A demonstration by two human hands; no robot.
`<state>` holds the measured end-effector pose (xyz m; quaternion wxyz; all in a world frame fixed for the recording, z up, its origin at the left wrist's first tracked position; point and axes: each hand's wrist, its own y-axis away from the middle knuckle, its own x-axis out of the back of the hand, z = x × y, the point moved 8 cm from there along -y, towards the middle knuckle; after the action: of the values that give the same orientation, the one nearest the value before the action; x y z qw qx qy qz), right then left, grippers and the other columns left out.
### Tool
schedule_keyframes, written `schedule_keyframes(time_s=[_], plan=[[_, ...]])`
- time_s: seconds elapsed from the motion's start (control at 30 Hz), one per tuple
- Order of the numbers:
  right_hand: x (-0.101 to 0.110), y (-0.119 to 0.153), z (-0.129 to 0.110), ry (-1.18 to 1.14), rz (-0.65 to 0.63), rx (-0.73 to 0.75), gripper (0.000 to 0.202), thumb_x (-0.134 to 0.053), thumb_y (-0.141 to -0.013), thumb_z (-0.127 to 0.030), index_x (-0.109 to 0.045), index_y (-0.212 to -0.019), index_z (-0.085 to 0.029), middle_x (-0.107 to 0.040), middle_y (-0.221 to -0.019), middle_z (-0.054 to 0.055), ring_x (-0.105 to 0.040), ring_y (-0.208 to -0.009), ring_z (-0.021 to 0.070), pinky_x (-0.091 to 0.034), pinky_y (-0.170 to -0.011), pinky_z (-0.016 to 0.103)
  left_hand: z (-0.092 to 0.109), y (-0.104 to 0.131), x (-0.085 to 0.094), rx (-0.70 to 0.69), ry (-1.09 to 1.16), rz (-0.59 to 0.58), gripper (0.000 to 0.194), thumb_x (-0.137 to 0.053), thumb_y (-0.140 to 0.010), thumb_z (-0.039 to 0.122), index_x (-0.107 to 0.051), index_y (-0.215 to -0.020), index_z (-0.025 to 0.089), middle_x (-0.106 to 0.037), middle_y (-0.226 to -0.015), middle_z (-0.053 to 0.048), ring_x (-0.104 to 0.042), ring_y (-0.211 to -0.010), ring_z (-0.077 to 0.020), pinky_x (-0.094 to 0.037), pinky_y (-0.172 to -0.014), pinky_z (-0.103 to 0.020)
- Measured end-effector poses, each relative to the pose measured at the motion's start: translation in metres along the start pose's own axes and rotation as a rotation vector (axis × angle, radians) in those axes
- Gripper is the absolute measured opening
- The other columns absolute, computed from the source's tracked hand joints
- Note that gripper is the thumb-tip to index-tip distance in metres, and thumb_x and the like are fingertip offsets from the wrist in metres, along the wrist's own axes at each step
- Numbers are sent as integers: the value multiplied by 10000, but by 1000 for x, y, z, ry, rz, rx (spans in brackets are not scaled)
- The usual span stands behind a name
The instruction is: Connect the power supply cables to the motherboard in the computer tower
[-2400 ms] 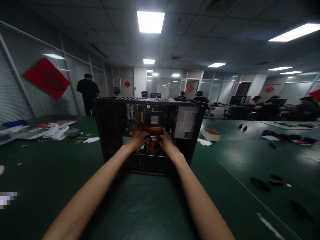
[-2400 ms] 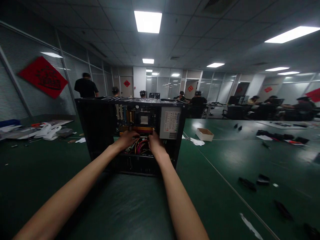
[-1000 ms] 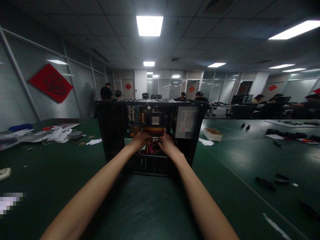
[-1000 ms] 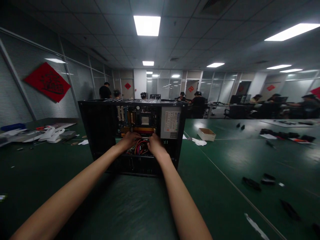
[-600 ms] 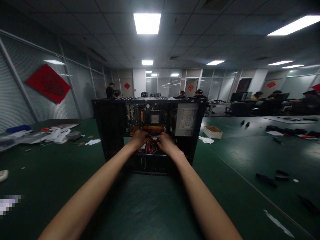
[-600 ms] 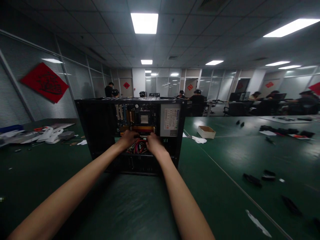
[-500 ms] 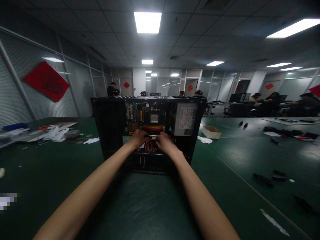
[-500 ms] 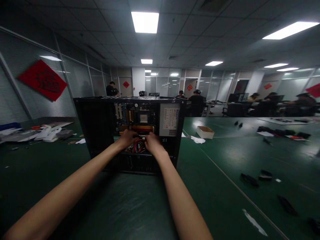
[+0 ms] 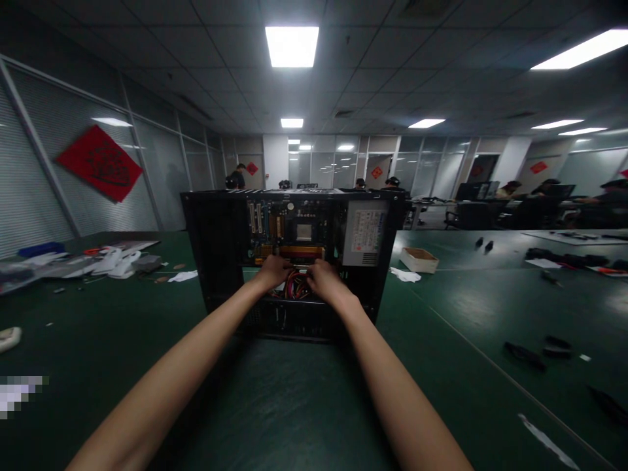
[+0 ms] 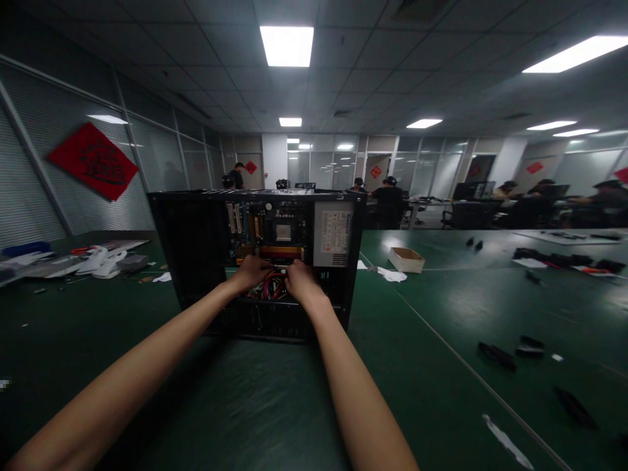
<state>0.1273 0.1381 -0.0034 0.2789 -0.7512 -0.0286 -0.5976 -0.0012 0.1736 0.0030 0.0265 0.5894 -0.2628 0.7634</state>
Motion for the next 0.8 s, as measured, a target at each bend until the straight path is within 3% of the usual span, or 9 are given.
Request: schedule_keyframes(time_s=[0.47,0.63,0.8], plan=[[5,3,-6,25,-30,4,209,-549,-910,-188,-721,-1004,-114,-621,-1098,150,-616,-998,229,-448,-833,285,10,-2,5,72,-12,-32,250,-583,-828,221,-798,-936,155,-772,-895,-107,-715,-869,-227,-499,-727,-259],[7,5,-6,20,-32,-11,215,-516,-925,-142,-718,-987,-101,-623,-1101,153,-612,-1013,220,-438,-843,265,5,-1,7,125,-15,22,274,-579,-849,235,-782,-1021,171,-770,-995,-79,-704,-956,-211,-500,-809,-241],[3,4,2,-2,-21,-60,177,-556,-913,-144,-693,-1014,-97,-628,-1114,143,-593,-1071,214,-432,-901,260,7,17,27,165,-48,128,340,-457,-947,294,-736,-1095,169,-745,-1092,-97,-679,-1036,-228,-483,-879,-279]])
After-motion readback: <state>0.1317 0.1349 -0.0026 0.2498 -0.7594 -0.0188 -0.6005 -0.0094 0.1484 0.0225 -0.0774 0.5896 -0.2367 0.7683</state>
